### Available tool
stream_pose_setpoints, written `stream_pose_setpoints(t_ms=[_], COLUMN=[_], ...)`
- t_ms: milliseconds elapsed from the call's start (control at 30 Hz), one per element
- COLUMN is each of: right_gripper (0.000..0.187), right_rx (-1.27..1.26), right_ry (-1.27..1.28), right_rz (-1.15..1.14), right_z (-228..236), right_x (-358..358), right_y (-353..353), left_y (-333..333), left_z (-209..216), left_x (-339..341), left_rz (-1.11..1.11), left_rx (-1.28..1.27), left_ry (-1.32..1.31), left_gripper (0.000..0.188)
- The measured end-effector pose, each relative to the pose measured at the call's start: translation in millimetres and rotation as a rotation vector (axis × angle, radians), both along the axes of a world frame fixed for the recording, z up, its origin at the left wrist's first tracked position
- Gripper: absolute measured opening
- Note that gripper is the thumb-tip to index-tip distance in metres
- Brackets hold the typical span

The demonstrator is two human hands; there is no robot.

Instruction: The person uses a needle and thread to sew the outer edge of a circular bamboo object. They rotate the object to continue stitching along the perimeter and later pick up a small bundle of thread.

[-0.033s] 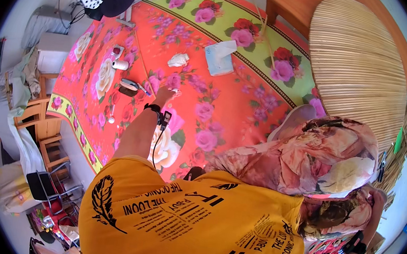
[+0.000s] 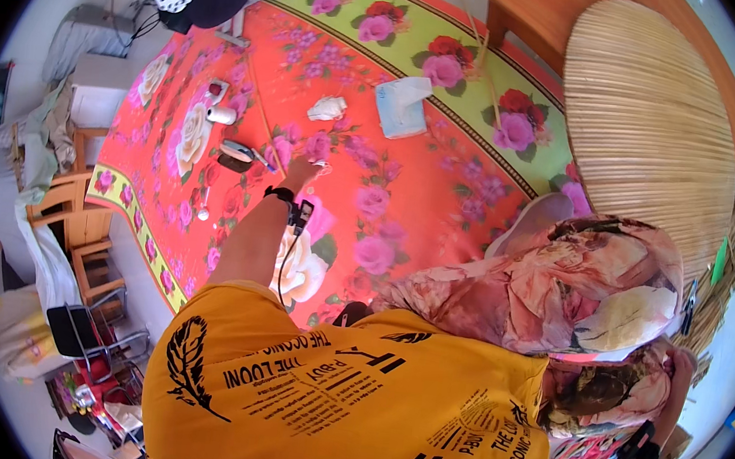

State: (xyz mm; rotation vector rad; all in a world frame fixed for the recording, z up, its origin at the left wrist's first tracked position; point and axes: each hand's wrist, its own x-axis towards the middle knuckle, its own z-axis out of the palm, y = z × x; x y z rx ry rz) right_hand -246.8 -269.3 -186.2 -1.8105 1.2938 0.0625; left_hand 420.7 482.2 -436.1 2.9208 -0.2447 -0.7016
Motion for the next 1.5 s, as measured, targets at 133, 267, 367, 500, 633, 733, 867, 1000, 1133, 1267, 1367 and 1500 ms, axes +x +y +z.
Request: stream_pose_setpoints(t_ms=[133, 267, 367, 500, 633, 733, 867, 1000, 1133, 1267, 1367, 1500], right_gripper=[0.031, 0.026, 0.024, 0.024, 0.024, 0.025, 0.026, 0.026, 0.025, 0.026, 0.028, 0.028], right_rx=[0.104, 0.065, 0.055, 0.022, -0.002, -0.086, -0.124, 0.046, -0.036, 0.076, 0.129, 0.109], right_ry=[0.011, 0.023, -0.014, -0.002, 0.064, 0.075, 0.044, -0.010, -0.013, 0.005, 0.031, -0.048], right_rz=[-0.034, 0.020, 0.095, 0.147, 0.203, 0.253, 0.258, 0.161, 0.121, 0.103, 0.058, -0.020], right_z=[-19.3, -0.2, 10.7, 15.8, 19.5, 20.4, 20.3, 12.7, 21.3, 26.8, 21.1, 28.6], right_x=[-6.3, 11.2, 24.4, 34.9, 33.1, 23.3, 23.3, 26.4, 12.7, 25.1, 18.3, 23.5], right_y=[-33.7, -26.8, -23.6, -14.0, -14.4, -2.7, 6.9, -1.5, 3.8, 9.9, -0.9, 16.5], left_y=[10.8, -23.4, -28.9, -13.2, -7.3, 5.0, 8.8, 46.2, 68.5, 85.7, 78.4, 31.3], left_z=[-15.7, -3.2, 13.0, 12.3, 9.1, 10.0, 15.4, -1.2, 47.7, 96.3, 100.8, 120.0], left_x=[-30.1, -82.8, -123.4, -167.3, -172.0, -164.6, -144.0, -129.1, -105.7, -99.7, -99.4, -105.6], left_rz=[0.007, 0.102, 0.072, 0.071, 0.178, 0.215, 0.234, 0.395, 0.761, 0.956, 0.894, 0.864], left_rx=[-0.127, -0.149, -0.189, -0.224, -0.123, -0.209, -0.345, -0.527, -1.019, -1.383, -1.461, -1.517], left_ry=[-0.051, -0.107, -0.221, -0.269, -0.159, -0.199, -0.188, -0.204, 0.094, 0.247, 0.403, 0.588], left_gripper=[0.039, 0.032, 0.030, 0.026, 0.024, 0.030, 0.036, 0.042, 0.020, 0.014, 0.018, 0.024])
